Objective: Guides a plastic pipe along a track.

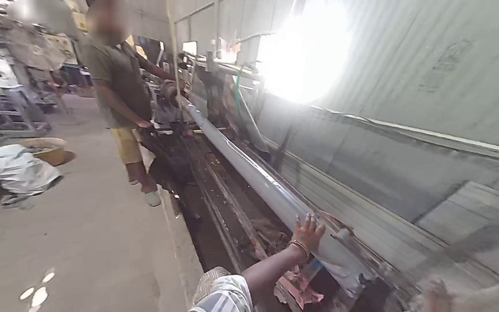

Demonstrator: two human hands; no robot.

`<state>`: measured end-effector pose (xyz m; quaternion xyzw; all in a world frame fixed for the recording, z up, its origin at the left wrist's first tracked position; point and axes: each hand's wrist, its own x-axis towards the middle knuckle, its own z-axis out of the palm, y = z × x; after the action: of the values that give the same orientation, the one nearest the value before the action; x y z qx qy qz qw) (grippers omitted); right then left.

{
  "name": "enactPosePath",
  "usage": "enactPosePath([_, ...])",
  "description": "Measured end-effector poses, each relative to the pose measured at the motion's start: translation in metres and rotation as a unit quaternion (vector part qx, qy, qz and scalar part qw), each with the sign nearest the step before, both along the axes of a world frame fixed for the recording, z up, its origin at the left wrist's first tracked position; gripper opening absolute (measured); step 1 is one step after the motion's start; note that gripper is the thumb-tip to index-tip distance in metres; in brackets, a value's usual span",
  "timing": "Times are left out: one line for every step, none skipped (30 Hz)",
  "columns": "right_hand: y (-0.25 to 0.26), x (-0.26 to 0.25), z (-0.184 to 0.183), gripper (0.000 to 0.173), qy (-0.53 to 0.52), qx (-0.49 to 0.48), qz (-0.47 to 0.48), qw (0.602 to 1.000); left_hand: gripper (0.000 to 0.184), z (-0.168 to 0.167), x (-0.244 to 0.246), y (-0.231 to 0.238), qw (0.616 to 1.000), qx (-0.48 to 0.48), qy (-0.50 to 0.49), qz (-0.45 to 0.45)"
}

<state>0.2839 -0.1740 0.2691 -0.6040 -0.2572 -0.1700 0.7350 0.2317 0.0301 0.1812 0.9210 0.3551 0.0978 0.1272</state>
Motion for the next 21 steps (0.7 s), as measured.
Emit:
enactPosePath([-0.002,-0.005,0.004,0.041,0.017,-0.012,-0.004,1.000,0.085,0.001,0.000,-0.002,1.000,0.000,0.007,0.000])
enactPosePath([-0.004,-0.009,0.006,0.043,0.024,-0.025,-0.007,0.999,0.086,0.000,0.000,-0.003,1.000,0.002,0.015,0.001])
enactPosePath([-0.007,-0.012,0.006,0.050,0.014,-0.040,-0.005,0.999,0.084,0.000,0.001,-0.003,1.000,0.003,0.022,0.001])
enactPosePath([-0.008,-0.012,0.006,0.051,0.001,-0.053,-0.013,0.999,0.080,0.002,0.001,-0.005,1.000,0.000,0.027,0.000])
enactPosePath([-0.008,-0.011,0.006,0.050,-0.013,-0.062,-0.025,0.998,0.077,0.005,0.001,-0.008,0.999,-0.002,0.032,0.000])
enactPosePath([-0.009,-0.010,0.005,0.050,-0.018,-0.064,-0.027,0.997,0.076,0.006,0.001,-0.009,0.999,-0.001,0.035,0.002])
enactPosePath([-0.008,-0.008,0.005,0.046,-0.020,-0.064,-0.030,0.997,0.074,0.005,0.003,-0.009,0.999,0.006,0.033,0.005])
enactPosePath([-0.007,-0.008,0.005,0.043,-0.019,-0.057,-0.028,0.998,0.075,0.003,0.005,-0.008,0.999,0.012,0.032,0.008])
enactPosePath([-0.007,-0.009,0.006,0.041,-0.014,-0.045,-0.020,0.999,0.074,0.000,0.007,-0.007,0.999,0.021,0.034,0.014])
enactPosePath([-0.006,-0.007,0.005,0.036,-0.015,-0.032,-0.013,0.999,0.073,-0.001,0.010,-0.008,0.999,0.028,0.036,0.018])
enactPosePath([-0.004,-0.004,0.004,0.032,-0.018,-0.014,-0.006,1.000,0.073,0.000,0.011,-0.009,0.998,0.031,0.042,0.021])
enactPosePath([-0.003,-0.002,0.003,0.029,-0.015,-0.005,0.002,1.000,0.075,0.002,0.011,-0.010,0.998,0.032,0.052,0.022])
enactPosePath([-0.003,-0.002,0.003,0.030,-0.010,-0.002,0.008,1.000,0.076,0.002,0.012,-0.011,0.997,0.036,0.061,0.024])
enactPosePath([-0.003,-0.003,0.003,0.030,-0.009,-0.003,0.006,1.000,0.078,0.001,0.012,-0.012,0.997,0.040,0.067,0.025])
enactPosePath([-0.003,-0.003,0.003,0.028,-0.012,-0.003,0.002,1.000,0.081,0.000,0.012,-0.012,0.996,0.046,0.066,0.025])
enactPosePath([-0.003,-0.003,0.004,0.027,-0.018,-0.001,-0.002,1.000,0.084,-0.002,0.013,-0.012,0.996,0.053,0.064,0.026])
enactPosePath([-0.002,-0.003,0.004,0.026,-0.023,0.001,-0.009,1.000,0.085,-0.003,0.015,-0.013,0.996,0.059,0.064,0.027])
enactPosePath([-0.002,-0.004,0.005,0.026,-0.027,0.004,-0.011,1.000,0.084,-0.004,0.016,-0.013,0.995,0.065,0.063,0.027])
enactPosePath([-0.002,-0.004,0.005,0.025,-0.032,0.005,-0.014,0.999,0.083,-0.006,0.017,-0.013,0.995,0.072,0.064,0.029])
enactPosePath([-0.002,-0.004,0.005,0.024,-0.033,0.002,-0.015,0.999,0.084,-0.008,0.018,-0.013,0.994,0.077,0.067,0.029])
enactPosePath([-0.003,-0.004,0.006,0.024,-0.028,-0.002,-0.014,1.000,0.084,-0.008,0.019,-0.013,0.994,0.080,0.071,0.030])
